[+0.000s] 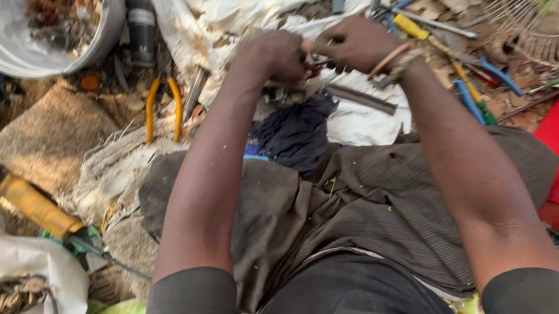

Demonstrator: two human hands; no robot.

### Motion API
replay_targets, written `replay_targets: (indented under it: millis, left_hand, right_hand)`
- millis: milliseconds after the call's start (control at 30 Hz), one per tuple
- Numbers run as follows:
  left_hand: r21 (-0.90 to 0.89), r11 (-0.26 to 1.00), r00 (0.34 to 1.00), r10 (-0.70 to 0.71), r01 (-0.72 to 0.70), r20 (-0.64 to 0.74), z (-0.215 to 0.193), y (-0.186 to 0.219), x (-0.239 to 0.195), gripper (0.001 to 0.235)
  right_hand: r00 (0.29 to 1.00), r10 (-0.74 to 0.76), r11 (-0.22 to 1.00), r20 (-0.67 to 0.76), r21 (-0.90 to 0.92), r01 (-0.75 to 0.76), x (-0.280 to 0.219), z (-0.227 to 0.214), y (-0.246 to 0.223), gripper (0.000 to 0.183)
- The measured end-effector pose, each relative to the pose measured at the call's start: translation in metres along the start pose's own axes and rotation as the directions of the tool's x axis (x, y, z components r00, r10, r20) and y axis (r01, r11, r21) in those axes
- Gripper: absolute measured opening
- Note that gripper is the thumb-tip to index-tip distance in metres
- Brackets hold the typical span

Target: The person sits on the ground and uses a hammer and wrench to strike and adjust a rusty mechanical gear. They repeatedly hit the gear with the hammer and use the wrench to turn or loosen parts of the gear assembly.

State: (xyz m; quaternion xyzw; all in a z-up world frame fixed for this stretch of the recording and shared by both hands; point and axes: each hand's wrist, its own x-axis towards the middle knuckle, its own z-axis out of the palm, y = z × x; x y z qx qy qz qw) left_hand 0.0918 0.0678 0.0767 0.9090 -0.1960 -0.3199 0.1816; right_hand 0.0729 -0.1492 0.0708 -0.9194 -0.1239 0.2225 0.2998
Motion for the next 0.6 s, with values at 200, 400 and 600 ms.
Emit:
replay_targets:
  millis: [200,400,600]
  left_hand:
    - [0.077,0.989,0.990,0.130,-0.127,-0.045,-0.002,0.003,0.000,0.036]
    - [0.101,0.978,0.974,0.195,-0.184,-0.113,0.003,-0.003,0.015,0.029]
    - [0.069,0.989,0.991,0.133,-0.133,0.003,0.009,-0.008,0.032,0.032]
  right_hand:
    - [0.856,0.298,0.951,-0.423,0.049,-0.306,-0.076,0.016,0.083,0.043]
    - [0.960,-0.053,0.818,-0.276,-0.563,-0.117,-0.119,0.121,0.132,0.042]
    - [0.968,0.157,0.848,-0.197,-0.476,-0.234,-0.103,0.137,0.145,0.016]
